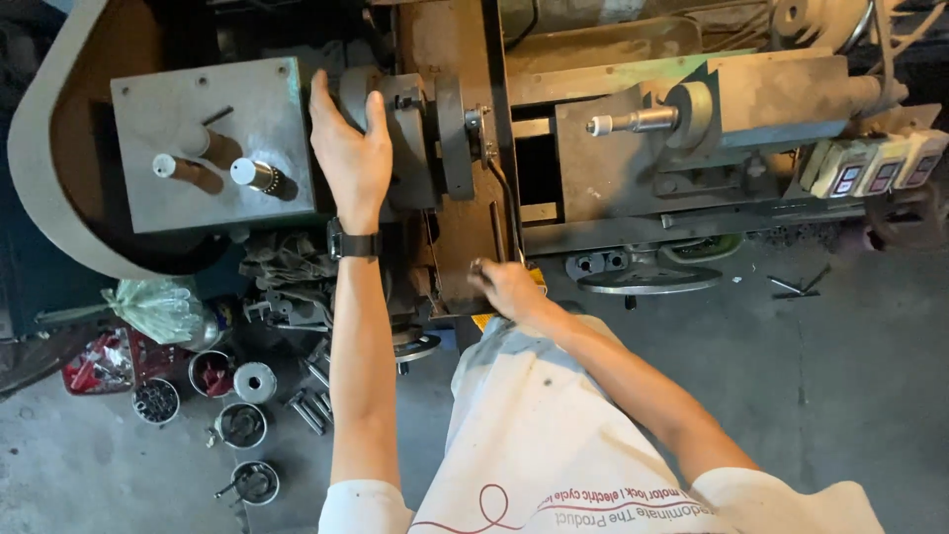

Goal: The person cleans a cylindrical metal part with a cloth, then mounts it onto a lathe chuck. They tighten the chuck using a wrench, start the machine, and use a file to smooth the rotating metal part.

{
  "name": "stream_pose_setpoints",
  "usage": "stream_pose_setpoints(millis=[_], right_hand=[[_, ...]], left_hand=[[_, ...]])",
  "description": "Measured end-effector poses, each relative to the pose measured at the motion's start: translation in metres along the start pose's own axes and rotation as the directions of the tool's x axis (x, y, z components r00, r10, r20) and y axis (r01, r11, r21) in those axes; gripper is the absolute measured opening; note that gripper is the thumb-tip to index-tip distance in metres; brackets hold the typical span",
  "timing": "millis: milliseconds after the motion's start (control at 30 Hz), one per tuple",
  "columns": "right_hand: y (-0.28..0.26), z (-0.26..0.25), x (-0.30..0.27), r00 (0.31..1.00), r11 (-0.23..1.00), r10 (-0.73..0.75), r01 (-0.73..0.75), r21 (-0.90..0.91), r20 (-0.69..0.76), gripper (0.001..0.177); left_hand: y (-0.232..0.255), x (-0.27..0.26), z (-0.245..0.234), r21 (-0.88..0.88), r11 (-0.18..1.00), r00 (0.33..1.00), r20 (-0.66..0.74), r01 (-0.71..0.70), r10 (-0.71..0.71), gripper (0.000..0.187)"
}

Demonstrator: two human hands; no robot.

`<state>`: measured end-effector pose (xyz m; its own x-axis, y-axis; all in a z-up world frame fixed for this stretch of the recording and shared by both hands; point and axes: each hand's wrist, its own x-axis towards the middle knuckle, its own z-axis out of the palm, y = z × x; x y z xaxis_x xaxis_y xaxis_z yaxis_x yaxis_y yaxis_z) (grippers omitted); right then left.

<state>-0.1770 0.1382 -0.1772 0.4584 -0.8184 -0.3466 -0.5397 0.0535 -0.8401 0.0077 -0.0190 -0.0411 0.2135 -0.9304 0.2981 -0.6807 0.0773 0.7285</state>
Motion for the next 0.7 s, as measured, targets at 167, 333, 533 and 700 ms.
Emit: stream_pose_setpoints(millis=[167,333,533,700], right_hand=[[-0.024,-0.055,0.022,0.808,0.980,-0.200,0.175,-0.098,-0.555,0.020],[-0.034,-0.083,0.036,0.783,0.937,-0.350,0.290,-0.197,-0.513,0.054],[-0.030,-0.079,0.048,0.775,0.901,-0.411,0.267,-0.341,-0.480,0.066],[-0.027,-0.082,0.052,0.775,0.874,-0.442,0.259,-0.411,-0.452,0.074]], left_hand=[[0.007,0.003,-0.006,-0.020,0.995,0.991,0.095,0.096,-0.094,0.048],[0.007,0.002,-0.006,0.029,0.995,0.992,0.086,0.095,-0.097,0.048],[0.009,0.001,-0.006,0.013,0.992,0.990,0.071,0.124,-0.124,0.050],[0.002,0.000,-0.002,0.015,0.993,0.992,0.048,0.115,-0.116,0.049]])
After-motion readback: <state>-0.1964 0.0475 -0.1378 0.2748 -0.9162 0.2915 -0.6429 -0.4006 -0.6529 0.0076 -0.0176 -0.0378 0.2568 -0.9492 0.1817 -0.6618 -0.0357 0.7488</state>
